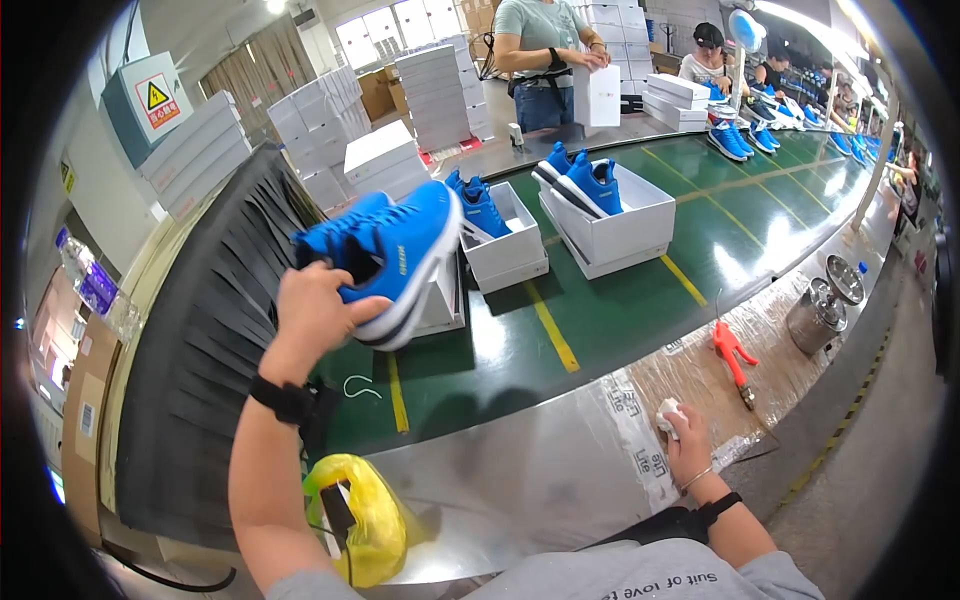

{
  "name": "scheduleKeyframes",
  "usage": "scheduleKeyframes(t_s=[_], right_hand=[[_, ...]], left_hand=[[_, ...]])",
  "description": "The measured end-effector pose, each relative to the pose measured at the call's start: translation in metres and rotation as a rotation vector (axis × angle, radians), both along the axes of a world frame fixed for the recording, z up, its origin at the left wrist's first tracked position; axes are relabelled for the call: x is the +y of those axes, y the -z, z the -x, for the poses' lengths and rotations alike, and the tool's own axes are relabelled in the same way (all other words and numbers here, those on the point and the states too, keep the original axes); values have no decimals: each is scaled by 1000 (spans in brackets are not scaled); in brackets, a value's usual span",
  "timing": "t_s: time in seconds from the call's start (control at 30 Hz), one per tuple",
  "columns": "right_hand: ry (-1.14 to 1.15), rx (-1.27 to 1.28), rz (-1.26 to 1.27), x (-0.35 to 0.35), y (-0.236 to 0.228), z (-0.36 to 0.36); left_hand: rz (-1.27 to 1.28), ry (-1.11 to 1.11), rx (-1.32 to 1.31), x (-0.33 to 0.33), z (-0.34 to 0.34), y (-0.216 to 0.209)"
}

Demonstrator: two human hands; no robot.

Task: Cleaning the outsoles of blue sneakers with a white cloth before placing them in boxes on a conveyor belt.

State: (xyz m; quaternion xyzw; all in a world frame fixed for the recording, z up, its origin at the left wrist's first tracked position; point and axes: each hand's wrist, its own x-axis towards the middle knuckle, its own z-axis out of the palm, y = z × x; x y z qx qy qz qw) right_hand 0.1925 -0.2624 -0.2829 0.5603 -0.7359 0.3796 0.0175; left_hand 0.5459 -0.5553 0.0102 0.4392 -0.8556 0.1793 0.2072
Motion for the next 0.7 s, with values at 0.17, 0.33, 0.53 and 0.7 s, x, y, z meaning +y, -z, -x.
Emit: scheduleKeyframes(t_s=[0.17,0.33,0.53,0.7], right_hand=[[57,95,-30,-6,6,-5],[69,117,-52,-6,1,-11],[90,162,-98,-6,-6,-16],[108,125,-122,0,-3,-13]], left_hand=[[116,-106,-251,-84,-13,-14],[17,-207,-661,-166,-6,12],[-247,-436,-714,-228,-7,109],[-489,-596,-781,-233,35,84]])
